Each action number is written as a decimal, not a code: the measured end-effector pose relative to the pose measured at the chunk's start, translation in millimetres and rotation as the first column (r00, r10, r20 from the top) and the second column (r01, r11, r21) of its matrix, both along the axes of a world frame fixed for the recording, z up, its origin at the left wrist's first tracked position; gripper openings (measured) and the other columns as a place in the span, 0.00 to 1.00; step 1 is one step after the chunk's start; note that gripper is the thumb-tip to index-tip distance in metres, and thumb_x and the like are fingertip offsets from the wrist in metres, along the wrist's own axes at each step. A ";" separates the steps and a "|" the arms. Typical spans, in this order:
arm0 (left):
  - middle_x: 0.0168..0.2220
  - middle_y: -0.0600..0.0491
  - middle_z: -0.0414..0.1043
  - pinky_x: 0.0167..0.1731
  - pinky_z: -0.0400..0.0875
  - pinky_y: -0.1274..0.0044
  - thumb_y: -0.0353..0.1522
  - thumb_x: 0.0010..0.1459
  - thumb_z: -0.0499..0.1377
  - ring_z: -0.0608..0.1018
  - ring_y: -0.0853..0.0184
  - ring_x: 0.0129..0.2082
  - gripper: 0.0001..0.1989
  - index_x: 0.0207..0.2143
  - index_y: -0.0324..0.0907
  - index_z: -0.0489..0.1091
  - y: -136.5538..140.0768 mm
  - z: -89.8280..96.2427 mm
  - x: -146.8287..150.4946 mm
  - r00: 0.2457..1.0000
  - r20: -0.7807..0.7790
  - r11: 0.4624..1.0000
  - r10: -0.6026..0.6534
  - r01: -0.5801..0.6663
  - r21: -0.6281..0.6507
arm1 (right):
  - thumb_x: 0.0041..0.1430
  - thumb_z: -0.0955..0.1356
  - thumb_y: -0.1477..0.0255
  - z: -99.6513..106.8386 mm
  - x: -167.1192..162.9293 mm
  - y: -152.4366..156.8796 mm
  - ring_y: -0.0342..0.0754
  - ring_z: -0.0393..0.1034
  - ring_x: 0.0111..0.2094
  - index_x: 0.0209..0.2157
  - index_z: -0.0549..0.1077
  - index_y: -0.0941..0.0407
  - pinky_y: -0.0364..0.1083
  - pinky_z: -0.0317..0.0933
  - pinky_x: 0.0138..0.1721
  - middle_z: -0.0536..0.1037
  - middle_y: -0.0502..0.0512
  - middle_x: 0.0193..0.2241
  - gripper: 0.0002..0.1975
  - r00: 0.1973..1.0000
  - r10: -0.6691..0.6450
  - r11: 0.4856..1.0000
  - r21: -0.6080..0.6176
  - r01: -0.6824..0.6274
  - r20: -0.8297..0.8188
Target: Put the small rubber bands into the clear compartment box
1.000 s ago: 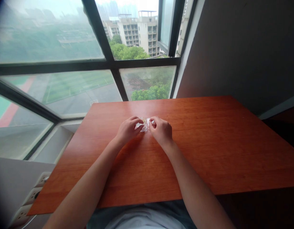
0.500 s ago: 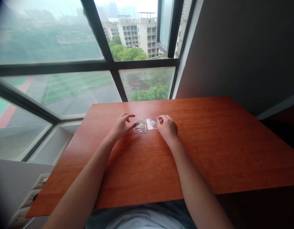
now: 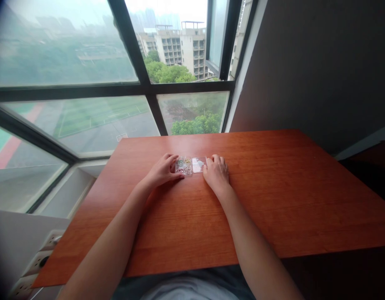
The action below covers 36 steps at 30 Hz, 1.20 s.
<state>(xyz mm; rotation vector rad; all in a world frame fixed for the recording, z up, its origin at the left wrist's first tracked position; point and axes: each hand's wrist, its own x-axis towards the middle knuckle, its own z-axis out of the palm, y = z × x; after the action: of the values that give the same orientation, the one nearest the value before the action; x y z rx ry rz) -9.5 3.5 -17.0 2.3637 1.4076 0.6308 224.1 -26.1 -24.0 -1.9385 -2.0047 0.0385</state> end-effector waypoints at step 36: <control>0.49 0.44 0.66 0.42 0.67 0.70 0.42 0.47 0.64 0.72 0.57 0.46 0.37 0.57 0.41 0.58 -6.9 -3.8 18.7 0.999 -0.033 1.000 -0.016 0.016 0.022 | 0.52 0.69 0.68 -12.5 -24.5 -2.8 0.55 0.59 0.57 0.48 0.72 0.56 0.54 0.57 0.58 0.66 0.61 0.56 0.21 0.847 0.414 0.908 0.219 -0.357 -0.334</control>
<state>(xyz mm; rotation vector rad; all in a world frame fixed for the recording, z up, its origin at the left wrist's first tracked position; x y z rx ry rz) 9.2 -3.5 -20.8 2.4107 1.4007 0.6094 199.7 -28.9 -36.5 -1.2888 -2.0284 0.3260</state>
